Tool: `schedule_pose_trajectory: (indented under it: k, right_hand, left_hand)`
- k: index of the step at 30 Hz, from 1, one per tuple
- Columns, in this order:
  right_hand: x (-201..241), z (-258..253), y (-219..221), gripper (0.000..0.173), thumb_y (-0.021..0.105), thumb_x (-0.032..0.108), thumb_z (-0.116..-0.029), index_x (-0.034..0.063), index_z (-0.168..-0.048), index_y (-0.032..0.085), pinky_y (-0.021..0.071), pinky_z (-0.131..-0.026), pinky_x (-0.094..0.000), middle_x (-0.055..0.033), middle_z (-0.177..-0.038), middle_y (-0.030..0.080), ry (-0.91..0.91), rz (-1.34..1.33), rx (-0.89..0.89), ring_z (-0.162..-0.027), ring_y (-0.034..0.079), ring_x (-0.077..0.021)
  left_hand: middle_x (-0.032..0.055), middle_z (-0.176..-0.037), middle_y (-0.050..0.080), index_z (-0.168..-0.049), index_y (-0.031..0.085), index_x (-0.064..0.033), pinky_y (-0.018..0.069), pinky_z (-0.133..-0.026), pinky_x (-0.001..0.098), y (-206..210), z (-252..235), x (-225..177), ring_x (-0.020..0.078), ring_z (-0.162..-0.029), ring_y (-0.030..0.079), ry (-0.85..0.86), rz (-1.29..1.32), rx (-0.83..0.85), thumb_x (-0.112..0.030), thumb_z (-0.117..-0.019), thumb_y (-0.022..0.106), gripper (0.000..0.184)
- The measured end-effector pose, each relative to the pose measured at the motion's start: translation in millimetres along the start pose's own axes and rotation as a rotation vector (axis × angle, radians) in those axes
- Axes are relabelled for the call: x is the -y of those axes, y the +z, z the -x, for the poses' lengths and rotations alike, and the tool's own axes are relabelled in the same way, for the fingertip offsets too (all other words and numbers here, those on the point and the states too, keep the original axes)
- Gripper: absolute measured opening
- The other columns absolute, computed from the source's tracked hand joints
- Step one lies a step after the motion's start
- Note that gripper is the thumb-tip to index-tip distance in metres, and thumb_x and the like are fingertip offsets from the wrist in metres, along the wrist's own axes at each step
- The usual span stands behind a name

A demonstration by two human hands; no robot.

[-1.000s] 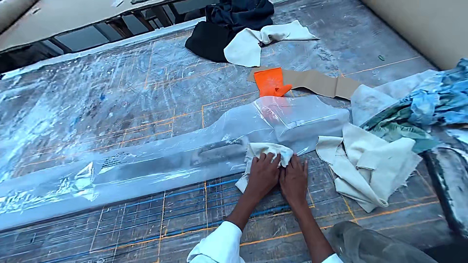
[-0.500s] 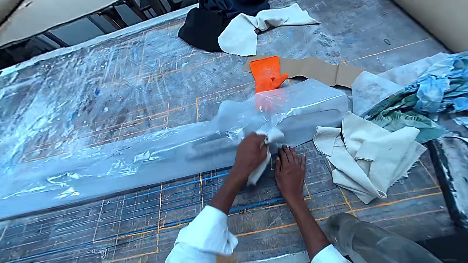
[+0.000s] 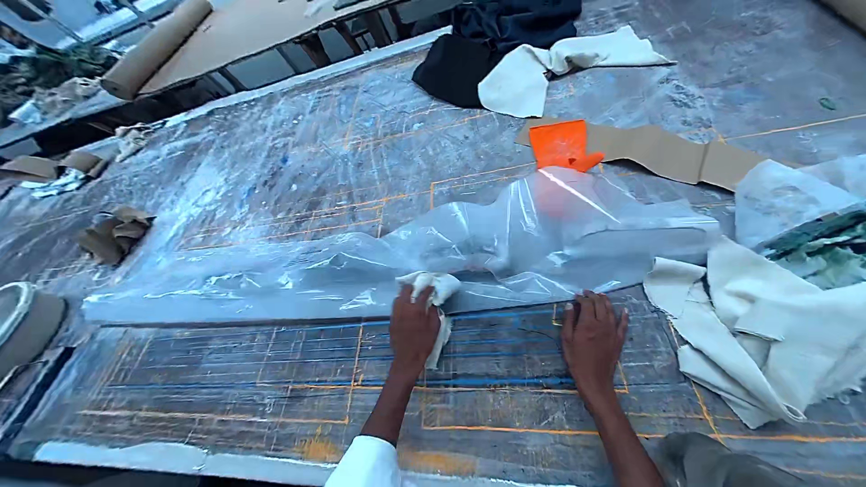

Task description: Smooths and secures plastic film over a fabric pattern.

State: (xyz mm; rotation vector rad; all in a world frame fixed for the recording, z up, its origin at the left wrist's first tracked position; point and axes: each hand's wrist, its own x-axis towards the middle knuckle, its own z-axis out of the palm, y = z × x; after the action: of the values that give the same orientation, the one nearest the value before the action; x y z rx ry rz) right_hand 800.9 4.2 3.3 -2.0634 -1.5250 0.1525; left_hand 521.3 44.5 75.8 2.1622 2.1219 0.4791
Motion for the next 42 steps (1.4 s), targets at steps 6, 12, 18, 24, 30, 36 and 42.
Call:
schedule_pose_trajectory:
  k: [6, 12, 18, 24, 30, 36, 42]
  right_hand:
    - [61, -21, 18, 0.051, 0.029, 0.035, -0.1093, 0.0185, -0.154, 0.049, 0.0199, -0.122, -0.0641, -0.0071, -0.165, 0.036, -0.386, -0.173, 0.000, -0.156, 0.025, -0.0331]
    - [67, -34, 62, 0.061, 0.028, 0.058, -0.1053, 0.0324, -0.161, 0.035, 0.0146, -0.118, -0.0744, -0.0023, -0.171, 0.024, -0.369, 0.037, 0.207, -0.157, 0.018, -0.0369]
    - [57, -27, 57, 0.066, 0.032, 0.062, -0.1019, 0.0313, -0.160, 0.036, 0.0146, -0.119, -0.0724, -0.0033, -0.170, 0.025, -0.362, 0.056, 0.195, -0.157, 0.022, -0.0343]
    - [166, -37, 46, 0.055, 0.052, 0.040, -0.0996, 0.0092, -0.144, 0.057, 0.0267, -0.116, -0.0688, -0.0210, -0.157, 0.044, -0.572, -0.031, 0.003, -0.145, 0.040, -0.0424]
    - [285, -150, 71, 0.090, 0.069, 0.063, -0.0883, 0.0082, -0.155, 0.043, 0.0063, -0.118, -0.0763, -0.0237, -0.156, 0.044, -0.503, 0.072, 0.424, -0.149, 0.034, -0.0450]
    - [284, -206, 91, 0.083, 0.079, 0.052, -0.0856, -0.0021, -0.144, 0.053, 0.0312, -0.109, -0.0718, -0.0300, -0.132, 0.061, -0.253, 0.317, 1.026, -0.128, 0.054, -0.0471]
    - [266, -201, 76, 0.102, 0.085, 0.053, -0.0784, 0.0116, -0.159, 0.038, 0.0183, -0.114, -0.0764, -0.0249, -0.155, 0.044, -0.237, 0.395, 0.953, -0.145, 0.037, -0.0461]
  left_hand:
    - [0.0244, -0.147, 0.051, -0.142, 0.062, -0.0168, 0.0494, -0.096, 0.0628, 17, -4, -36, 0.0475, -0.130, 0.052, 0.234, 0.124, -0.144, -0.016, -0.0941, 0.069, 0.048]
    - [0.0139, -0.147, 0.058, -0.131, 0.071, -0.0207, 0.0499, -0.102, 0.0609, 25, -9, 69, 0.0415, -0.132, 0.056, 0.188, 0.043, -0.013, -0.009, -0.0952, 0.066, 0.038]
    - [0.0363, -0.137, 0.054, -0.131, 0.066, -0.0027, 0.0446, -0.099, 0.0735, -79, 13, 276, 0.0572, -0.124, 0.054, -0.454, -0.033, -0.041, -0.014, -0.1037, 0.055, 0.032]
    - [0.0292, -0.121, 0.066, -0.118, 0.073, -0.0023, 0.0485, -0.088, 0.0709, -126, 6, 301, 0.0501, -0.109, 0.064, -0.328, 0.128, -0.295, -0.010, -0.0987, 0.056, 0.027]
    - [0.0242, -0.112, 0.069, -0.115, 0.075, -0.0051, 0.0530, -0.082, 0.0666, -109, 36, 334, 0.0442, -0.100, 0.068, -0.212, 0.237, -0.286, -0.014, -0.0963, 0.056, 0.028]
    - [0.0185, -0.108, 0.074, -0.102, 0.081, -0.0093, 0.0573, -0.082, 0.0555, -102, 103, 365, 0.0364, -0.098, 0.072, -0.235, 0.263, -0.370, -0.025, -0.0894, 0.049, 0.037]
    - [0.0201, -0.107, 0.074, -0.101, 0.081, -0.0071, 0.0583, -0.083, 0.0503, -108, 142, 381, 0.0345, -0.096, 0.072, -0.225, 0.333, -0.414, -0.018, -0.0867, 0.054, 0.032]
